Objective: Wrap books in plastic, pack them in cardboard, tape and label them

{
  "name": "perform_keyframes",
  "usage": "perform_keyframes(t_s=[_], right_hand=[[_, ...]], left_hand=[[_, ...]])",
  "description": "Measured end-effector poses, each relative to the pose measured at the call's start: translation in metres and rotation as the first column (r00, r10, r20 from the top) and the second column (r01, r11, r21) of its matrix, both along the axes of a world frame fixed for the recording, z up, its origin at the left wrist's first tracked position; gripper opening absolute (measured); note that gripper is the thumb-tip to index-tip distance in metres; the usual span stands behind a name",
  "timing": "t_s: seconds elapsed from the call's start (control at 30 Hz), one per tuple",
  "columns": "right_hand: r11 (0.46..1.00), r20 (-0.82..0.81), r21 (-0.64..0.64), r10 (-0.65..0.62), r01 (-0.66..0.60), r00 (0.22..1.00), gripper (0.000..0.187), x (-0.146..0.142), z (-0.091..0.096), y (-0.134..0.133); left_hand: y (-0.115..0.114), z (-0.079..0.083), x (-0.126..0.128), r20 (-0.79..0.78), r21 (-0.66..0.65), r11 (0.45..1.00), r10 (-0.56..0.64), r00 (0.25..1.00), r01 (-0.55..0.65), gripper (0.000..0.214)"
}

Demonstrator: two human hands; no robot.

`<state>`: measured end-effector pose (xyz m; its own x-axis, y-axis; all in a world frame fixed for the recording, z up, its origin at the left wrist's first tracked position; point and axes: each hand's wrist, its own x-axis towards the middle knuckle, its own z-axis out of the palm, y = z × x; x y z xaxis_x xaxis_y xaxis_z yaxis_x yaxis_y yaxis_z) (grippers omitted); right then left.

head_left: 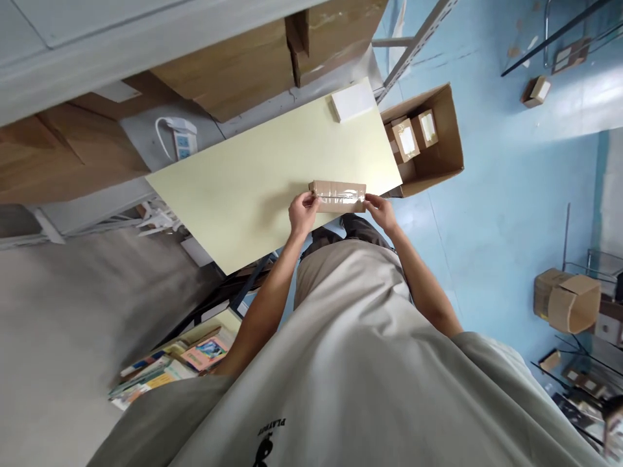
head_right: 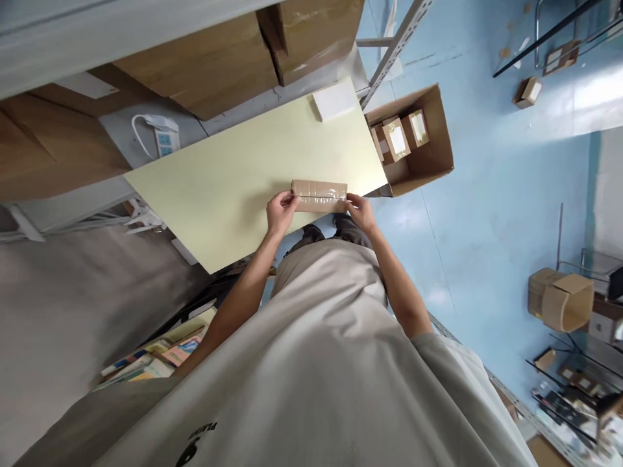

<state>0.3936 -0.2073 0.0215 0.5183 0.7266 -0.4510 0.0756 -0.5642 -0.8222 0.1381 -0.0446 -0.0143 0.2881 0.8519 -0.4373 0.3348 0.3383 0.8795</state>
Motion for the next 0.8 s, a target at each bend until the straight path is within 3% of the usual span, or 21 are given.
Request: perform_keyframes(t_s=[0.17, 0.27, 0.4, 0.5, 0.63, 0.8], right_hand=[[0.999, -0.101, -0.038, -0.034, 0.03, 0.994, 0.075, -0.003, -0.012, -0.006], [0.999, -0.184, -0.01, 0.038, -0.041, 0.982, 0.07, 0.004, -0.014, -0.001], [0.987, -0.282, 0.087, 0.156, -0.136, 0.947, 0.069, 0.039, -0.009, 0.007], [0.983, -0.336, 0.133, 0.162, -0.123, 0.928, 0.077, 0.089, -0.006, 0.007], [0.992, -0.38, 0.124, 0.052, -0.005, 0.924, 0.089, 0.174, -0.008, -0.008], [0.972, -0.382, 0.061, -0.186, 0.225, 0.905, 0.089, 0.273, -0.019, -0.046]], left_hand=[[-0.002, 0.001, 0.0, -0.039, -0.041, 0.999, -0.009, 0.999, 0.007, 0.033], [-0.004, 0.008, 0.004, -0.124, -0.011, 0.999, 0.037, 0.992, -0.039, 0.041], [-0.002, 0.023, 0.037, -0.219, 0.098, 0.994, 0.061, 0.974, -0.04, 0.038], [0.0, 0.034, 0.088, -0.235, 0.159, 0.987, 0.066, 0.97, -0.029, 0.033], [-0.009, 0.047, 0.18, -0.245, 0.194, 0.981, 0.051, 0.968, -0.003, 0.029], [-0.029, 0.054, 0.303, -0.235, 0.196, 0.962, -0.143, 0.962, 0.191, 0.03]])
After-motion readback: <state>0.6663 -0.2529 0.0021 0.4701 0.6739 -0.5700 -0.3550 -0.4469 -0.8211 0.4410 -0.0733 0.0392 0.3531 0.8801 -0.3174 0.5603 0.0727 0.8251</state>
